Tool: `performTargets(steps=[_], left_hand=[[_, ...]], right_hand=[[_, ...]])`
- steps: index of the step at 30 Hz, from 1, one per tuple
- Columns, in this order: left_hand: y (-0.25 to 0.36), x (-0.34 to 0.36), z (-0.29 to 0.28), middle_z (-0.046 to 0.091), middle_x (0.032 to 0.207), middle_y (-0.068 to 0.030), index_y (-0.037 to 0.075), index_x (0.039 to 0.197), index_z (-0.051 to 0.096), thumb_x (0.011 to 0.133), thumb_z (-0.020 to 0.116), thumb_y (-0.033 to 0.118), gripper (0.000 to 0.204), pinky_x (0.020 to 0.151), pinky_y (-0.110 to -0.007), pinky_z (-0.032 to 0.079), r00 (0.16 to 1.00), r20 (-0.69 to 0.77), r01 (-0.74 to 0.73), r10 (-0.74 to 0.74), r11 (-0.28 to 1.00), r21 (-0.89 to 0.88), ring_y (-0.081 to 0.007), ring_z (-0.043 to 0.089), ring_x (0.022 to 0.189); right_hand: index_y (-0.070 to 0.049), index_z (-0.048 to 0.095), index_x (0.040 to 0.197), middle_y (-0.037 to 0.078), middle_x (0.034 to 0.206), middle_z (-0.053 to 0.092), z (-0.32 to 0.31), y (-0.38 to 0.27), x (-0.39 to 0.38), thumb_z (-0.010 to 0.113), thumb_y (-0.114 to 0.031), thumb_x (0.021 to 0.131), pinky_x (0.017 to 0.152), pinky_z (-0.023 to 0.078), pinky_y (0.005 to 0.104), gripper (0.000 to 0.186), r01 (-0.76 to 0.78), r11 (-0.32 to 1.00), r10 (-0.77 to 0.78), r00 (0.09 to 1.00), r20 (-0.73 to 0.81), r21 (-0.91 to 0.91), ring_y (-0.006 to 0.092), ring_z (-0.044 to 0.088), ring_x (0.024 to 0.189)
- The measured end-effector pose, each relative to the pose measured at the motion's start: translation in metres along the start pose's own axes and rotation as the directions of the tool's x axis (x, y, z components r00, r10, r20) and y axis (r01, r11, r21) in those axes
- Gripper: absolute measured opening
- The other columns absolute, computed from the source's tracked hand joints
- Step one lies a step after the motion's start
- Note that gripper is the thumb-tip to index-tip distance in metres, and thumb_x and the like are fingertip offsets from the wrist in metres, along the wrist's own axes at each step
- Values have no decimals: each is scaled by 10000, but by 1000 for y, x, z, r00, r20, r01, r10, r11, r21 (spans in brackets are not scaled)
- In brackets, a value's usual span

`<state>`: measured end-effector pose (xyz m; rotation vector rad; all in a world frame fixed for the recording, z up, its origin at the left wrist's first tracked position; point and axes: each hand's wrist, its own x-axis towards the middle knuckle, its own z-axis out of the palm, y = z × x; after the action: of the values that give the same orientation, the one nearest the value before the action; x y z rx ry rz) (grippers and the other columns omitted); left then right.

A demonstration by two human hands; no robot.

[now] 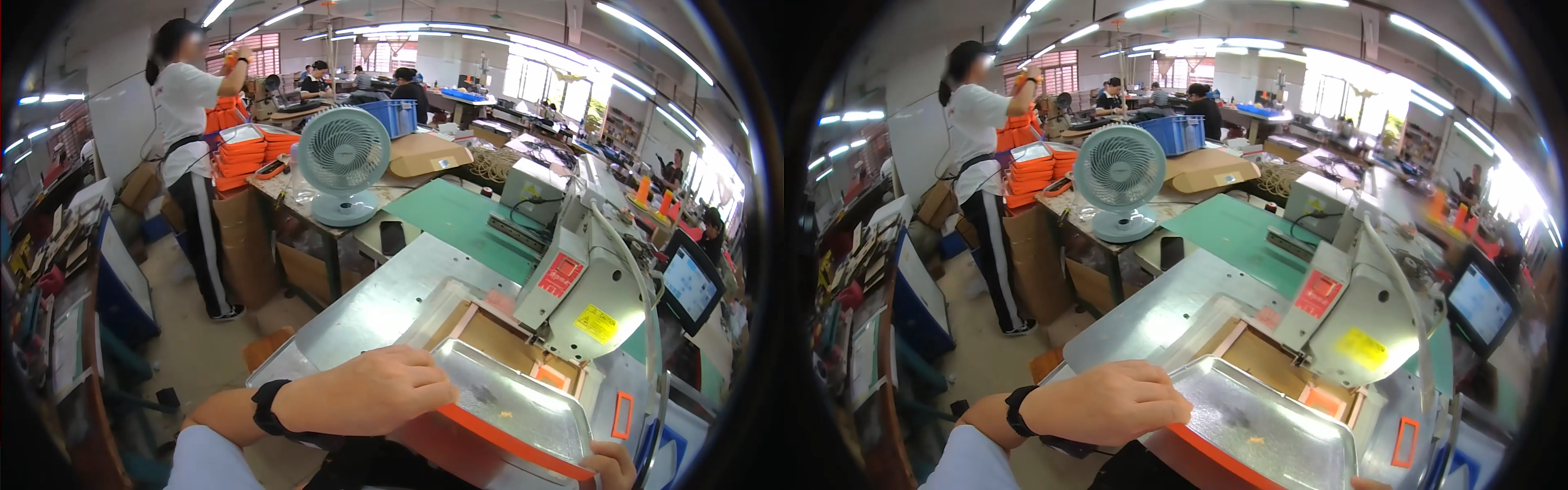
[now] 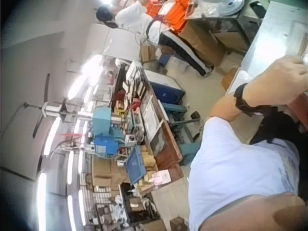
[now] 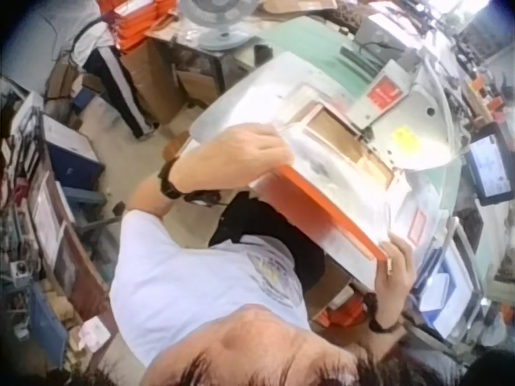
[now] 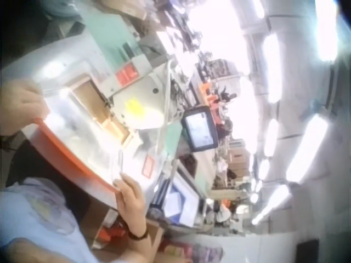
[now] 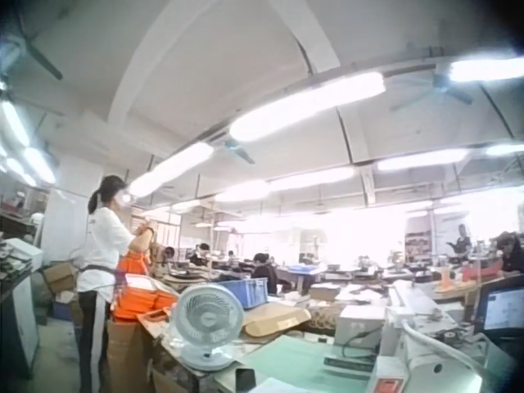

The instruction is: Using an automated industrial sewing machine to sew patches and windows onto a leather first-aid kit bag.

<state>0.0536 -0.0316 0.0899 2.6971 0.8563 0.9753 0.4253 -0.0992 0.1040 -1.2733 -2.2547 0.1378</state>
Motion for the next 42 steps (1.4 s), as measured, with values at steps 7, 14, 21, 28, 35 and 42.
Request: performTargets(steps=[7,14,21,28,35,42], left_hand=[[-7,4,-3,649,892,-78,51,987,623,746,645,7,246,780,-363,515,998,54,30,-36,994,102,-269,633,868],[-10,18,10,655,829,-77,51,973,651,714,732,-22,281,700,-373,525,998,11,59,-61,990,129,-273,641,788],[-28,27,19,656,824,-78,47,959,642,704,747,-7,281,686,-376,521,999,-12,43,-42,989,138,-274,636,780],[-41,34,26,664,849,-63,58,951,640,696,729,4,275,702,-360,527,999,26,15,-21,983,182,-262,638,821],[-57,28,56,694,942,-63,71,959,661,715,724,13,258,742,-363,538,998,13,-66,64,971,229,-273,660,865],[-58,14,75,688,1032,-91,69,1015,680,772,688,30,246,828,-362,546,995,99,-31,17,988,150,-280,660,956]], right_hand=[[6,659,989,164,1083,665,4,5,8,677,-9,878,864,516,400,114,-6,999,6,1000,-2,35,334,658,977],[-67,662,985,124,1128,674,13,27,11,717,65,709,800,574,347,311,1,1000,-1,1000,15,-22,305,693,946],[-53,639,1011,135,1146,660,20,42,20,725,40,754,803,564,352,287,7,1000,-8,1000,8,4,323,673,965],[-39,636,1014,148,1149,655,32,64,26,733,15,751,797,561,359,286,71,996,-68,996,51,-52,322,667,973],[-13,634,1034,148,1161,617,47,83,20,642,-5,771,782,553,353,263,141,968,-115,984,134,-206,303,640,1005],[20,633,1040,126,1152,603,64,90,16,667,-50,762,777,552,344,289,256,941,-206,952,225,-222,281,628,992]])
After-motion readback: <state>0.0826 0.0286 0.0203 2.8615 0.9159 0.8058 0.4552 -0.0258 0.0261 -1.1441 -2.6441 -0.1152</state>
